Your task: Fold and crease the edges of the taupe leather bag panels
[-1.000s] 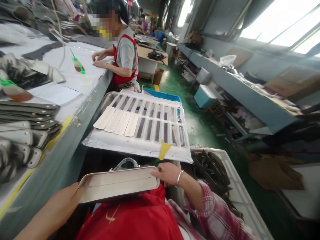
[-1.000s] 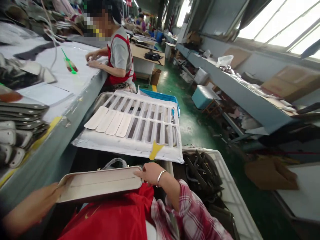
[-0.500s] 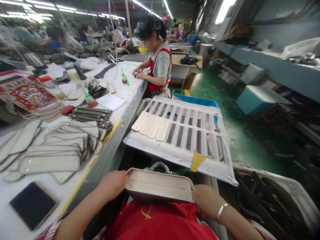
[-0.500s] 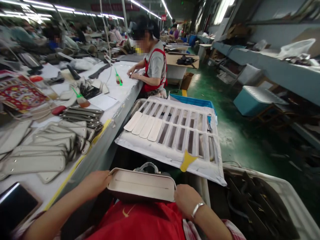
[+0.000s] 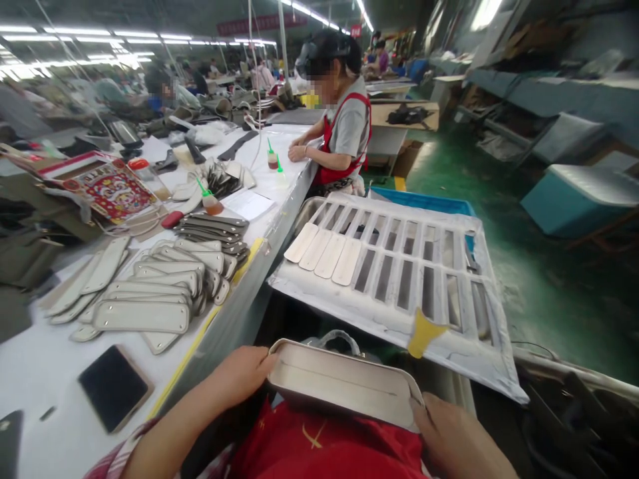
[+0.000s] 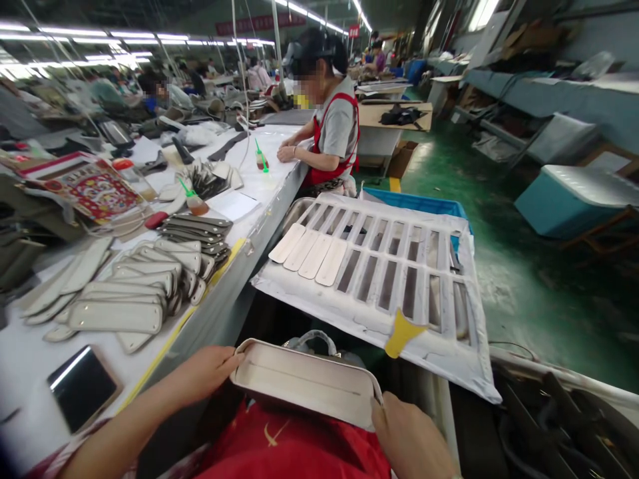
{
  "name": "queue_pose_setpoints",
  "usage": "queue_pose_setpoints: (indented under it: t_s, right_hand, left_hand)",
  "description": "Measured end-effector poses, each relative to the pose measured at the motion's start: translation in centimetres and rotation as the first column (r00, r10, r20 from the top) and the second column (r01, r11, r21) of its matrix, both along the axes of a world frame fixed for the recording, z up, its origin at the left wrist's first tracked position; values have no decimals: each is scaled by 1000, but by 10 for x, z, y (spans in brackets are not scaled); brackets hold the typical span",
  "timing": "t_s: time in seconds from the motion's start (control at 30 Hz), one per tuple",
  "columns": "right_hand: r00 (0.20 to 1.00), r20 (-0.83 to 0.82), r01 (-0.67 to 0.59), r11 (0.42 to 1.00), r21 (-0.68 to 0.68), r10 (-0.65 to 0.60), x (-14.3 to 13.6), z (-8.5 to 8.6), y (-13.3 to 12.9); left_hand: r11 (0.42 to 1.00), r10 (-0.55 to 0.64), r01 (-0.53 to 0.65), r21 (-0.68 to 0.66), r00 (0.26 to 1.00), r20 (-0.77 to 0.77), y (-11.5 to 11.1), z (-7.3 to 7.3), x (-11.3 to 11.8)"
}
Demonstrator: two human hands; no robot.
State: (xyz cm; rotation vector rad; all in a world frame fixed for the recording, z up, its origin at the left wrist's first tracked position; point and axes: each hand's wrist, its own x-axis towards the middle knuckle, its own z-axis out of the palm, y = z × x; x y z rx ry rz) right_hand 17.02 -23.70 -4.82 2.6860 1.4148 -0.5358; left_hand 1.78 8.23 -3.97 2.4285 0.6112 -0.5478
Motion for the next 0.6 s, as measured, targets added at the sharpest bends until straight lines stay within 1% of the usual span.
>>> queue_pose_setpoints:
  t_s: [0.03, 0.07, 0.13, 0.23, 0.33, 0.43, 0.5, 0.6]
  right_hand:
    - [1000, -6, -2, 1000, -25, 2, -2, 0, 1]
    - [1000, -27, 11, 998, -54, -12, -3, 0, 3]
    - [996, -59, 54, 994, -91, -60, -3, -1, 6]
    - [993, -90, 66, 994, -89, -74, -1, -4, 10]
    - [995, -99, -12, 996, -90, 3, 4, -4, 11]
    - [994, -85, -84, 988, -133, 73, 6, -2, 12]
    - [994, -78, -81, 987, -136, 71, 6, -2, 11]
    - [1000, -25, -8, 994, -107, 6, 0, -3, 10]
  left_hand:
    - [990, -64, 65, 123, 998, -11, -3, 0, 2]
    - [972, -107, 112, 206, 994, -32, -5, -1, 4]
    - [951, -133, 148, 272, 988, -73, -10, -3, 5]
    - [948, -135, 151, 280, 988, -78, -13, -8, 2]
    - [959, -140, 145, 244, 989, -40, -13, -11, -2]
    - [968, -136, 136, 210, 991, -15, -11, -11, -3]
    - [972, -131, 129, 198, 991, -2, -11, -10, -3]
    - [977, -112, 105, 185, 993, 27, -12, -12, -3]
